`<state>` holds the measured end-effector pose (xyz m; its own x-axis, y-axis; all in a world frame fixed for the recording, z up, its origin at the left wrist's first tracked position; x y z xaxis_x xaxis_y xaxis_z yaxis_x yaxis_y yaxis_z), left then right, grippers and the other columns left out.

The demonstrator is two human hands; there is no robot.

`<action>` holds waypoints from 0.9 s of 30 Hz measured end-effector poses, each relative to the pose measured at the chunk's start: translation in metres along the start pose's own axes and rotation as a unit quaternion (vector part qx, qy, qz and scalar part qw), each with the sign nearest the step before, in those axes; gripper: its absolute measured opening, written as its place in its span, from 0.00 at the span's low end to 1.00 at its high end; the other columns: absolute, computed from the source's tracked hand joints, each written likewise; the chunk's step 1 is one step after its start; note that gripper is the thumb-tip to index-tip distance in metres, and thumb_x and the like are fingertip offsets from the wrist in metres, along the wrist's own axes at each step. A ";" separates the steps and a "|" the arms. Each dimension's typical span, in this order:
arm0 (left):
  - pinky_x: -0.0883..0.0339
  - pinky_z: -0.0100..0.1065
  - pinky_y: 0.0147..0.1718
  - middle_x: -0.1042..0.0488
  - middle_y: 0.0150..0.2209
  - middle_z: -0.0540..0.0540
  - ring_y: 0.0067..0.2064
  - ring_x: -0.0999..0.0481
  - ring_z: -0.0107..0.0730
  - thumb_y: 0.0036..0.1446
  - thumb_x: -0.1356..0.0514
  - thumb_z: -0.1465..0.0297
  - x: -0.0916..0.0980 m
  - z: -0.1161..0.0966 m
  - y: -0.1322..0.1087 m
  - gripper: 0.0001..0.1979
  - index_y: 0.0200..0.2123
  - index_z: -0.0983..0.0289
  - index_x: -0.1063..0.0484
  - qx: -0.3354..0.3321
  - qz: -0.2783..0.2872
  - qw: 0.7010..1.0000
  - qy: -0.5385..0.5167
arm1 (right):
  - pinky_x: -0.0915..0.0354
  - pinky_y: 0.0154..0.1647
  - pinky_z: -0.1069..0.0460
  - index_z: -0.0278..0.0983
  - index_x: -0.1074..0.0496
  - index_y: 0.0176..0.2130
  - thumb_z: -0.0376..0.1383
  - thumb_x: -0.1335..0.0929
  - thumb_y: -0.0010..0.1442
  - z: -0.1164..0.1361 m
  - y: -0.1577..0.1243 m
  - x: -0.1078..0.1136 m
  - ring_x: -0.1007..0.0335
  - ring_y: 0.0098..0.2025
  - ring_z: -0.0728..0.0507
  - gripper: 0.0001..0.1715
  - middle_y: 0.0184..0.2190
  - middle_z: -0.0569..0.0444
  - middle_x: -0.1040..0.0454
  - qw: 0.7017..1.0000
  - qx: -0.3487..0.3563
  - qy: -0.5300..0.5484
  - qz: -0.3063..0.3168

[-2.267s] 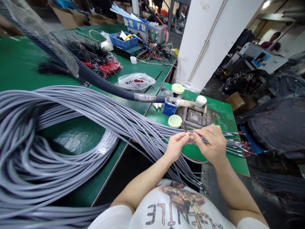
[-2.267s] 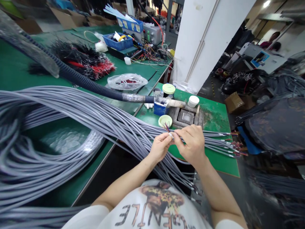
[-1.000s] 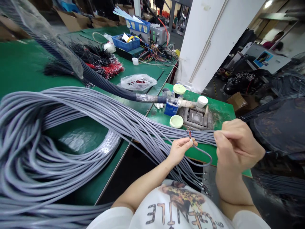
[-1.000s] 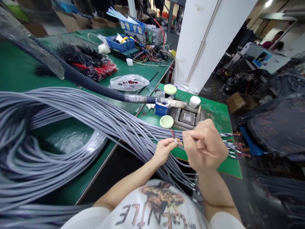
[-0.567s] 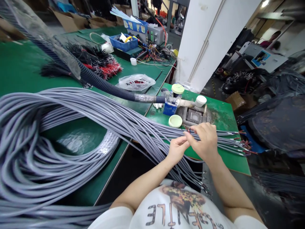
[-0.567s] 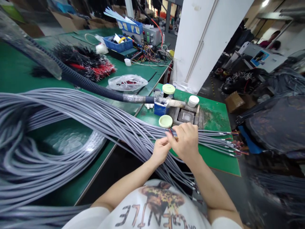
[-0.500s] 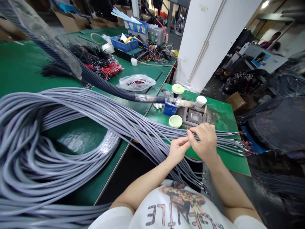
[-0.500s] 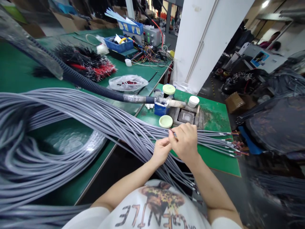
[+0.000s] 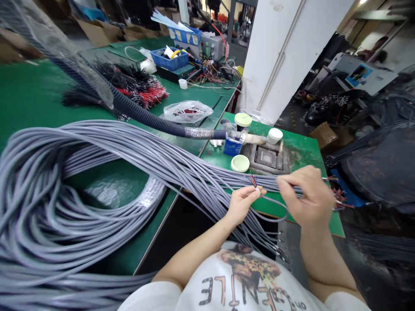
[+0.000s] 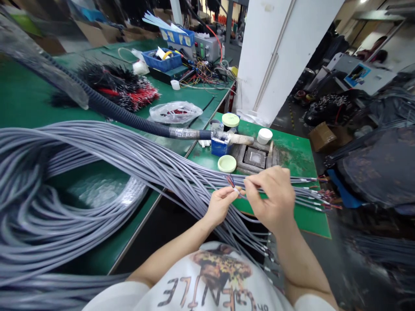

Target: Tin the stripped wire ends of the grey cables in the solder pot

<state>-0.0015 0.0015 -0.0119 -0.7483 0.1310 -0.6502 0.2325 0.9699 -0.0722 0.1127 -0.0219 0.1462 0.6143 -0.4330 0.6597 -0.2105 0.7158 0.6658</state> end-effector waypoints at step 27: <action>0.32 0.36 0.39 0.24 0.26 0.52 0.30 0.25 0.30 0.41 0.28 0.60 0.015 -0.032 0.001 0.18 0.31 0.66 0.25 0.090 0.070 0.977 -0.181 | 0.33 0.47 0.44 0.43 0.29 0.52 0.28 0.34 0.59 -0.033 -0.007 -0.023 0.30 0.47 0.42 0.22 0.44 0.50 0.23 0.964 0.183 0.062 0.182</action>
<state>-0.0323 0.0108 0.0021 -0.4410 0.1474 -0.8853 0.4459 0.8920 -0.0736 0.1251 0.0010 0.1153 0.5304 -0.1056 0.8411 -0.6687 0.5577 0.4917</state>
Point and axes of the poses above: each hand's wrist, its own y-axis towards the middle knuckle, its own x-axis out of the back of the hand, z = x × y, the point moved 1 cm from there along y, towards the middle knuckle
